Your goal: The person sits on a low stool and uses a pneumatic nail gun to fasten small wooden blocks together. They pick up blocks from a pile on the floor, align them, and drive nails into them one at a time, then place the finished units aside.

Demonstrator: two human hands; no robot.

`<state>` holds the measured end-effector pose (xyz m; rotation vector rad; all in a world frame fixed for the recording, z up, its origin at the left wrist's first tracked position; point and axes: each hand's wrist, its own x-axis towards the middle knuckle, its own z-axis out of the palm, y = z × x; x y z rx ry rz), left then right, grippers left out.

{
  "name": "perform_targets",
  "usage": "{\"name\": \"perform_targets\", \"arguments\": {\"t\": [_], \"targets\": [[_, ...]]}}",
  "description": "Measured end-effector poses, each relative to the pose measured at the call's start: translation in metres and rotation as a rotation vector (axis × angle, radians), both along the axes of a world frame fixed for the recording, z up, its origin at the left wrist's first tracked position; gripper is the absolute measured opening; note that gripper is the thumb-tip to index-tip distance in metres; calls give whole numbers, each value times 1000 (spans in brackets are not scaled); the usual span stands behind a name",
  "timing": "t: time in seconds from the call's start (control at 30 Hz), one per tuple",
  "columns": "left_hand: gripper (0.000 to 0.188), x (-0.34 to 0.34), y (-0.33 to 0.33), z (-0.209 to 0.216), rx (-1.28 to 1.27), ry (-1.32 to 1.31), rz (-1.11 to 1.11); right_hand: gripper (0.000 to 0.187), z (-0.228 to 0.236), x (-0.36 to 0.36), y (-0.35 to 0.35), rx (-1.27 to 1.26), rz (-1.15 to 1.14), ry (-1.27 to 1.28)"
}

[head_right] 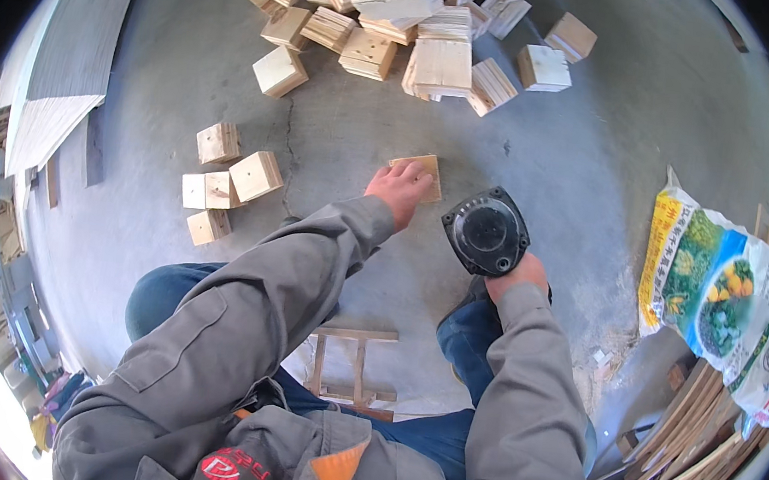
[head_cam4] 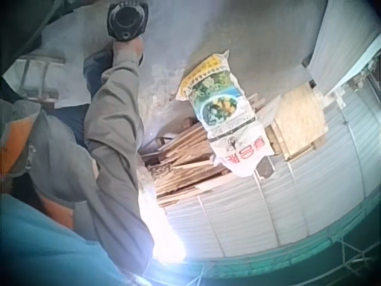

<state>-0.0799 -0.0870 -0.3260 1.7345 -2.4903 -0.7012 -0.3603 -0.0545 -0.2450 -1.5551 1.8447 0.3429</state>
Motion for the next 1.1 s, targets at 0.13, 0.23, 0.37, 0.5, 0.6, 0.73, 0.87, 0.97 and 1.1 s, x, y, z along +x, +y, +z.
{"name": "perform_targets", "arguments": {"t": [0.13,0.23,0.37,0.5,0.6,0.73,0.87,0.97,1.1], "targets": [[49,6,-12,3,34,30,4,36,-16,-7,4,-50,34,-27],[47,9,-25,15,89,21,20,36,-5,1,4,-77,25,-104],[44,27,-49,14,156,12,89,35,-12,-8,2,-53,62,-121],[51,38,-57,13,149,32,215,34,-8,-2,4,-104,95,-84],[55,30,-58,20,97,21,239,35,-1,-1,5,-109,85,-63],[61,31,-49,-12,-100,-21,311,37,-2,1,2,-82,111,-38],[90,34,-65,-25,138,-68,317,36,-1,7,-1,-16,58,11],[85,36,-69,-3,330,126,427,36,-2,1,2,12,76,39],[69,59,-63,-33,705,422,512,35,6,9,-1,6,44,40]]}}
